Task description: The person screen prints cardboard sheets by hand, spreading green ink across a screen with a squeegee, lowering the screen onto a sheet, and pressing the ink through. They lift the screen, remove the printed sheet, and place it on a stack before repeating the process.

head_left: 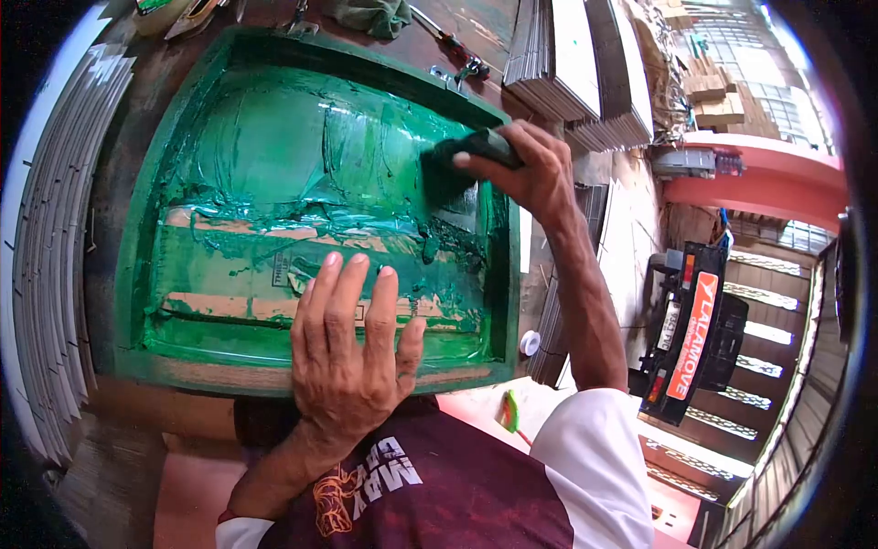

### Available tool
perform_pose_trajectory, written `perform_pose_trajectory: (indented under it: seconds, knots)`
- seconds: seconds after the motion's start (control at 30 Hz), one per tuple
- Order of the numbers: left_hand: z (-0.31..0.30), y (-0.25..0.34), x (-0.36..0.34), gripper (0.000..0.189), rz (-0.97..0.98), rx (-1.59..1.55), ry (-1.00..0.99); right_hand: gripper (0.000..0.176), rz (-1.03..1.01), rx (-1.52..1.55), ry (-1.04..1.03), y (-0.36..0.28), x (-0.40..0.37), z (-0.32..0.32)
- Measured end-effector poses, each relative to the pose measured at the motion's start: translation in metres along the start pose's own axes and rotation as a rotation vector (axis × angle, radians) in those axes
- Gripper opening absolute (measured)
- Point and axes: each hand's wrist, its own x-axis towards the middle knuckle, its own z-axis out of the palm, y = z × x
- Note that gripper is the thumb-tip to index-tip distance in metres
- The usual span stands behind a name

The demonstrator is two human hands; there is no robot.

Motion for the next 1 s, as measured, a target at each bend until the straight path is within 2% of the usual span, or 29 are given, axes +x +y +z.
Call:
perform_pose_trajectory:
  seconds: [0.33, 0.47, 0.53, 0.57, 0.6, 0.67, 0.77, 0.8, 0.87, 0.93, 1.0]
  knots:
    - [0.0, 0.0, -0.001, 0.04, 0.037, -0.012, 0.006, 0.041, 0.03, -0.014, -0.045, -0.049, -0.037, -0.011]
    - [-0.002, -0.001, -0.002, 0.04, 0.048, -0.053, 0.047, 0.041, 0.09, 0.052, -0.142, -0.051, -0.024, -0.03]
    - [0.001, 0.0, -0.001, 0.037, 0.056, -0.017, 0.125, 0.038, 0.364, 0.257, -0.249, -0.052, 0.007, -0.031]
    - [0.003, 0.0, -0.003, 0.035, 0.07, -0.045, 0.127, 0.039, 0.518, 0.437, -0.214, -0.064, 0.025, -0.033]
    - [0.005, -0.001, -0.004, 0.034, 0.079, -0.072, 0.123, 0.041, 0.448, 0.353, -0.146, -0.065, 0.043, -0.021]
    - [0.005, 0.0, -0.006, 0.03, 0.07, -0.059, 0.169, 0.049, 0.387, 0.347, -0.136, -0.09, 0.078, 0.002]
    - [0.007, -0.002, -0.005, 0.026, 0.094, -0.076, 0.189, 0.058, 0.228, 0.079, -0.171, -0.119, 0.121, 0.045]
    - [0.006, -0.002, -0.004, 0.026, 0.085, -0.072, 0.203, 0.056, 0.08, -0.025, -0.055, -0.13, 0.125, 0.057]
    - [0.005, -0.003, -0.005, 0.027, 0.103, -0.085, 0.189, 0.052, -0.115, -0.145, 0.045, -0.133, 0.127, 0.088]
    - [0.011, -0.003, -0.006, 0.027, 0.094, -0.104, 0.192, 0.044, -0.245, -0.197, 0.133, -0.152, 0.113, 0.098]
    - [0.011, -0.003, -0.008, 0.027, 0.086, -0.134, 0.187, 0.045, -0.312, -0.214, 0.168, -0.163, 0.089, 0.099]
